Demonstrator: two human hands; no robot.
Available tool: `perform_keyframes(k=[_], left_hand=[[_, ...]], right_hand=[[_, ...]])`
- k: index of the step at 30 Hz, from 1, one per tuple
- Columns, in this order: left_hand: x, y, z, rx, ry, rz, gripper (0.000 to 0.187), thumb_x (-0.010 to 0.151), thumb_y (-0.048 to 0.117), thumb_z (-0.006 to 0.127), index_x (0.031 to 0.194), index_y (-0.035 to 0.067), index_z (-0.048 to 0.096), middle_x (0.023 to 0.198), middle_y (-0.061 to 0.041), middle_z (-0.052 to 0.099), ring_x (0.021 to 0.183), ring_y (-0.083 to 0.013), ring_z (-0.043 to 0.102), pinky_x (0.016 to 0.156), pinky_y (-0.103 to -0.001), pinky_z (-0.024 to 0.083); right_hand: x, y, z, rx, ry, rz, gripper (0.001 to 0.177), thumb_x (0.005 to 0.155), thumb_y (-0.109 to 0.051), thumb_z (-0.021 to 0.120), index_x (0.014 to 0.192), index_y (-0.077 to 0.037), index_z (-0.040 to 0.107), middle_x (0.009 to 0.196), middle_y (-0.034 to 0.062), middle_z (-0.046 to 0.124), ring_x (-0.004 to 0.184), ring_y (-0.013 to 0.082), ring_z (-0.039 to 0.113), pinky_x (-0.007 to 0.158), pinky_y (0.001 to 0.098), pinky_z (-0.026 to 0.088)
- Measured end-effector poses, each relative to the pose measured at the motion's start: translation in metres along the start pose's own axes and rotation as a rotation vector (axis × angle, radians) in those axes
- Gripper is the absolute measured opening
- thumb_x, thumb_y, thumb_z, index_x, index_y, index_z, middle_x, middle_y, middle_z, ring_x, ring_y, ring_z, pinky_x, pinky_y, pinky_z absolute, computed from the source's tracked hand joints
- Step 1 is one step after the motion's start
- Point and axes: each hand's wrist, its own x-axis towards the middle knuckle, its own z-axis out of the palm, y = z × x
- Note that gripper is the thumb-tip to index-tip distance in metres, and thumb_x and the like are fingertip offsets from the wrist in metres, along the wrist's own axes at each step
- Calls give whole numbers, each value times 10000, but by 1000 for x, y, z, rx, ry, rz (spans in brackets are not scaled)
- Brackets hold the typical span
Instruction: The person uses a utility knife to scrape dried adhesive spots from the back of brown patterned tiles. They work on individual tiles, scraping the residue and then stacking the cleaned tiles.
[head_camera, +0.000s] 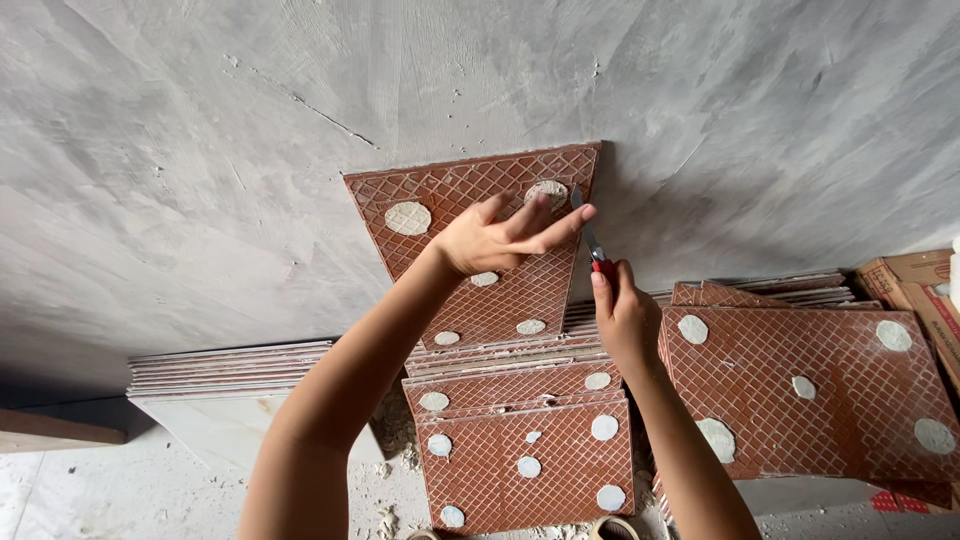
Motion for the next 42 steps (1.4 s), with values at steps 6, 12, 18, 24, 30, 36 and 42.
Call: perform_keyframes(k=[6, 12, 18, 24, 30, 36, 42], left_hand=[[0, 7, 5, -148, -127, -202, 495, 1094, 110, 574, 1586, 167, 549, 1698, -2, 153, 1432, -227, 270, 1002, -422, 435], [1, 24, 1, -368, -80, -545, 305, 1095, 211, 643, 1395, 169, 602, 1554, -55, 293, 1405, -247, 310, 1181, -430, 310], [28, -21, -13, -95, -25, -868, 27, 1068, 234, 696, 1054, 213, 704, 1373, -115, 387, 1219, -236, 306, 934, -362, 246], [42, -26, -91, -199, 117, -819, 103, 1086, 292, 739, 1088, 190, 721, 1407, -108, 348, 1366, -281, 230, 1143, -394, 275], [27, 29, -94, -342, -161, -942, 106, 1032, 243, 703, 998, 145, 725, 1424, -134, 393, 1332, -315, 283, 1088, -468, 249], [-2, 90, -73, -385, -248, -1112, 176, 995, 295, 699, 921, 139, 732, 1400, -83, 490, 1287, -294, 384, 1055, -465, 259], [-8, 123, -48, -393, -249, -1256, 248, 1011, 351, 687, 1202, 193, 694, 1534, -40, 457, 1385, -288, 373, 1135, -464, 251]], right_hand=[[0, 2, 1, -15, -48, 11, 368, 1086, -403, 440, 1069, -70, 596, 589, 87, 635, 489, 252, 657, 436, 373, 480], [1, 4, -2, 21, -88, -37, 394, 1076, -425, 432, 1057, -65, 592, 595, 85, 644, 484, 260, 659, 426, 377, 483], [0, 0, 2, -56, -80, -45, 401, 1087, -434, 438, 1045, -52, 554, 620, 112, 653, 521, 316, 661, 437, 396, 490], [0, -3, -2, 9, -100, -10, 403, 1074, -459, 443, 1015, -71, 534, 599, 101, 632, 510, 297, 655, 460, 404, 489], [2, 2, -11, 212, -124, -104, 422, 1046, -415, 525, 1109, 2, 528, 704, 97, 647, 562, 221, 669, 483, 338, 494], [7, 7, -11, 390, -237, -13, 294, 1074, -314, 516, 1163, -46, 597, 713, 54, 656, 573, 129, 623, 521, 275, 485], [24, 15, -20, 269, -231, -113, 314, 1032, -302, 578, 1149, -12, 562, 718, 56, 660, 556, 132, 625, 506, 278, 492]])
